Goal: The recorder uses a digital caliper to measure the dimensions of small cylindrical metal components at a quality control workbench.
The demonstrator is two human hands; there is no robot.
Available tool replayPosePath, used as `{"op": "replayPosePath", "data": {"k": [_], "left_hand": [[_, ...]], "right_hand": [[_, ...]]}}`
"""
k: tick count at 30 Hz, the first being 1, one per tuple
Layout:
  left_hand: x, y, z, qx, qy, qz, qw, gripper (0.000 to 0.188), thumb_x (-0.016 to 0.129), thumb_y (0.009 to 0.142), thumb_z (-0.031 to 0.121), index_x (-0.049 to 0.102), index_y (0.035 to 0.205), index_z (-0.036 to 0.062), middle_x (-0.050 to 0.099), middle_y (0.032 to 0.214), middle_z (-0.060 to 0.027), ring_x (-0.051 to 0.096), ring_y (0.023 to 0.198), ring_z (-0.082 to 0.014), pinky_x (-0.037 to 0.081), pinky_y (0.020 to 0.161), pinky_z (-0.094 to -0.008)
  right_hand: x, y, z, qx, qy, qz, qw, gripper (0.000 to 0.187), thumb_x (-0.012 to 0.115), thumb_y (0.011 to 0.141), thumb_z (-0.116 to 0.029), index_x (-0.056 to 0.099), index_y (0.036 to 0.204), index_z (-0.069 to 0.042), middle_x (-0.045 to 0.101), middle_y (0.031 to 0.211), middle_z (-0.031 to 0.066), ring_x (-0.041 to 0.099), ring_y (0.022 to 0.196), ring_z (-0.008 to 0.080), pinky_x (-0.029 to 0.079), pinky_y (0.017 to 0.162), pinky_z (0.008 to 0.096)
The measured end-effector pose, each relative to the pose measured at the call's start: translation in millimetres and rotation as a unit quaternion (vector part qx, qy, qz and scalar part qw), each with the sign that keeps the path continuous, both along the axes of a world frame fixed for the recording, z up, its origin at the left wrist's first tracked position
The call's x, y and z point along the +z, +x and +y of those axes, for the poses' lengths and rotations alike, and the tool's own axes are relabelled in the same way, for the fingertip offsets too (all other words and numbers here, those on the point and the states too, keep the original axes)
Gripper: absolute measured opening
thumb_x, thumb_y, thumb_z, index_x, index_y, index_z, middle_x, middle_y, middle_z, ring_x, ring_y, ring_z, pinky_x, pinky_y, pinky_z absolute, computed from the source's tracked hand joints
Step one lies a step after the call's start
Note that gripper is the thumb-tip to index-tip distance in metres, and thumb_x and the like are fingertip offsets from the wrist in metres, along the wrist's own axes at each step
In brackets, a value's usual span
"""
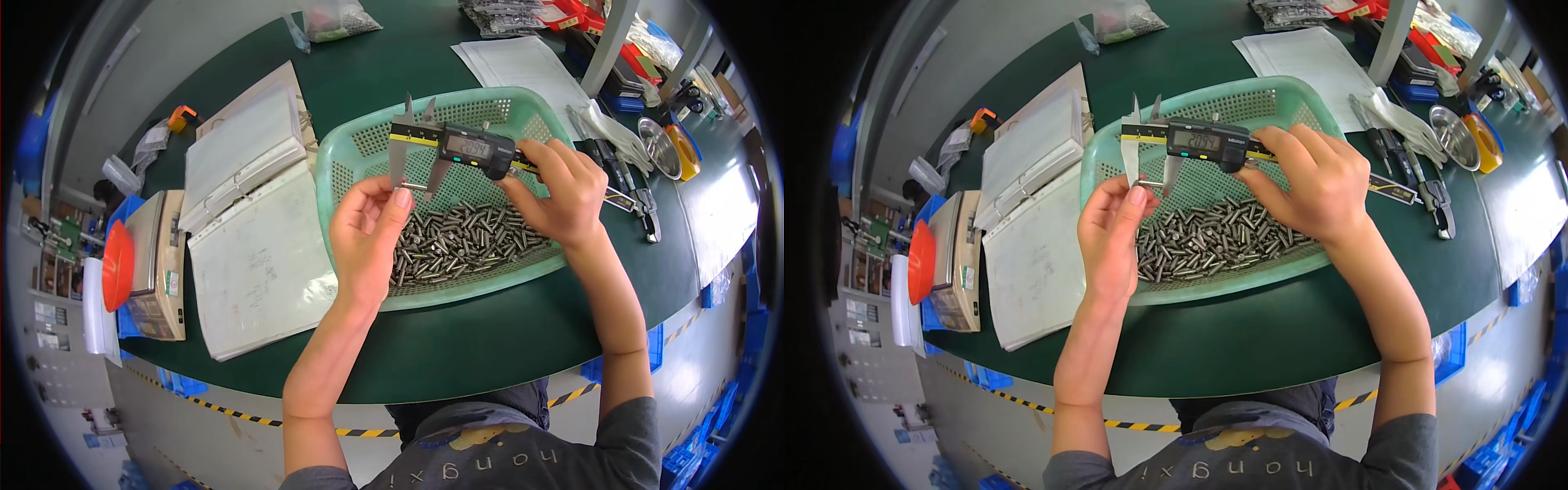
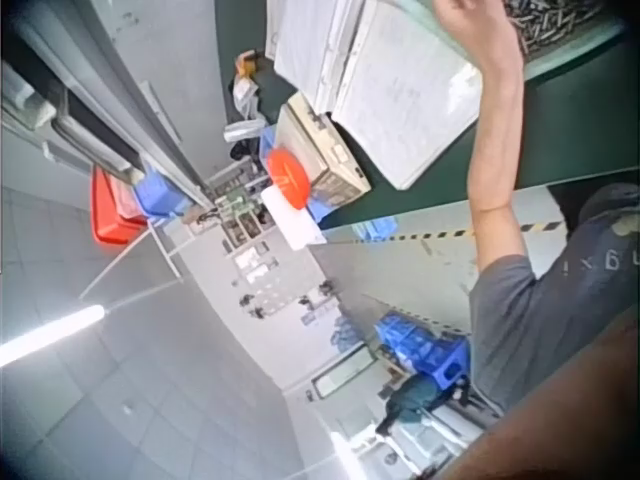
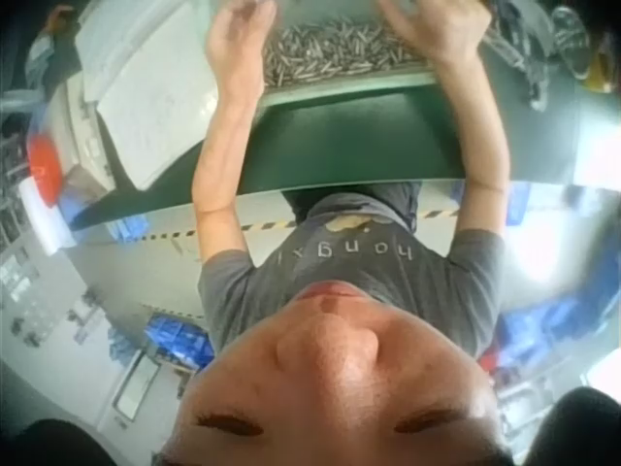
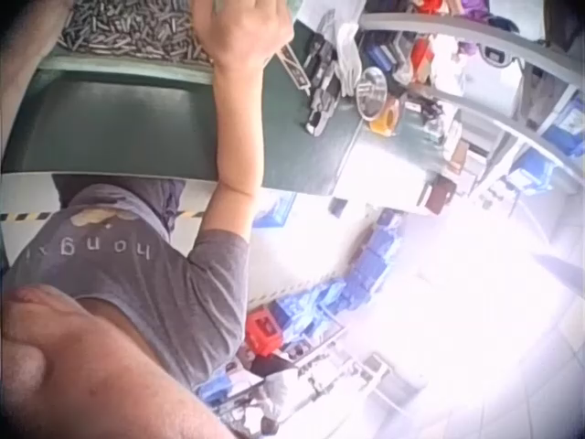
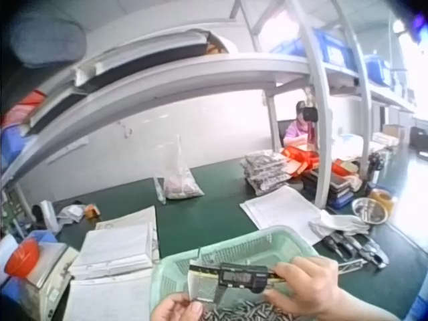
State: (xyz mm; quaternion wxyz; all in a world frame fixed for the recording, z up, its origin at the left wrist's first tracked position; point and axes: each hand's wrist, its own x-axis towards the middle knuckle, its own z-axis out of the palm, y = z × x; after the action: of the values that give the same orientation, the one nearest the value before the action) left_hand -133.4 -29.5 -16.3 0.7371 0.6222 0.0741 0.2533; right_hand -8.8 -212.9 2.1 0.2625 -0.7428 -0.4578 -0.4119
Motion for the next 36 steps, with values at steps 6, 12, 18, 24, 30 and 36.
{"op": "replayPosePath", "data": {"k": [6,12,18,24,30,36], "left_hand": [[-1.6,0.8,1.0,-0.047,-0.017,-0.035,0.998,0.020,0.065,0.085,0.009,0.054,0.099,-0.0008,0.058,0.090,-0.0035,0.055,0.080,-0.0091,0.045,0.071,-0.0232],[-1.5,0.4,1.0,-0.020,-0.024,-0.053,0.998,0.018,0.066,0.082,0.003,0.056,0.096,-0.0006,0.060,0.089,-0.0039,0.056,0.078,-0.0083,0.046,0.068,-0.0218],[0.5,-0.2,2.0,-0.009,-0.018,-0.037,0.999,0.016,0.067,0.080,0.002,0.059,0.094,-0.0007,0.063,0.087,-0.0052,0.059,0.079,-0.0103,0.048,0.074,-0.0233],[1.3,-1.1,2.5,-0.019,-0.035,-0.036,0.999,0.018,0.068,0.080,0.001,0.059,0.094,-0.0043,0.063,0.088,-0.0065,0.057,0.076,-0.0092,0.048,0.069,-0.0223],[2.0,-2.4,4.5,-0.016,-0.033,-0.032,0.999,0.017,0.068,0.079,0.001,0.059,0.093,-0.0043,0.063,0.086,-0.0065,0.057,0.076,-0.0090,0.047,0.069,-0.0218],[3.1,-1.6,3.0,-0.024,-0.031,-0.040,0.998,0.017,0.068,0.079,0.001,0.059,0.092,-0.0042,0.063,0.086,-0.0065,0.057,0.075,-0.0087,0.047,0.068,-0.0216]], "right_hand": [[-0.5,0.1,-1.3,0.029,-0.014,-0.004,0.999,0.034,0.073,0.063,-0.019,0.063,0.092,-0.004,0.051,0.063,0.0046,0.050,0.048,0.0210,0.040,0.044,0.0300],[-1.2,2.1,-1.3,0.051,0.001,0.013,0.999,0.039,0.070,0.062,-0.011,0.062,0.100,-0.001,0.053,0.066,0.0069,0.051,0.050,0.0220,0.040,0.046,0.0307],[0.3,1.3,-1.1,0.051,-0.004,0.009,0.999,0.040,0.071,0.062,-0.012,0.062,0.100,-0.001,0.052,0.066,0.0068,0.050,0.050,0.0213,0.040,0.046,0.0304],[-0.1,1.7,-4.7,0.043,-0.011,0.006,0.999,0.039,0.073,0.065,-0.015,0.062,0.100,-0.001,0.052,0.065,0.0061,0.049,0.049,0.0210,0.040,0.045,0.0303],[0.1,4.2,-2.9,0.053,-0.001,-0.007,0.999,0.036,0.074,0.065,-0.018,0.063,0.096,-0.002,0.051,0.063,0.0061,0.049,0.048,0.0205,0.039,0.044,0.0297],[1.2,3.4,-3.0,0.025,0.005,-0.018,1.000,0.035,0.077,0.061,-0.021,0.062,0.087,-0.003,0.051,0.061,0.0044,0.049,0.047,0.0198,0.037,0.042,0.0290]]}}
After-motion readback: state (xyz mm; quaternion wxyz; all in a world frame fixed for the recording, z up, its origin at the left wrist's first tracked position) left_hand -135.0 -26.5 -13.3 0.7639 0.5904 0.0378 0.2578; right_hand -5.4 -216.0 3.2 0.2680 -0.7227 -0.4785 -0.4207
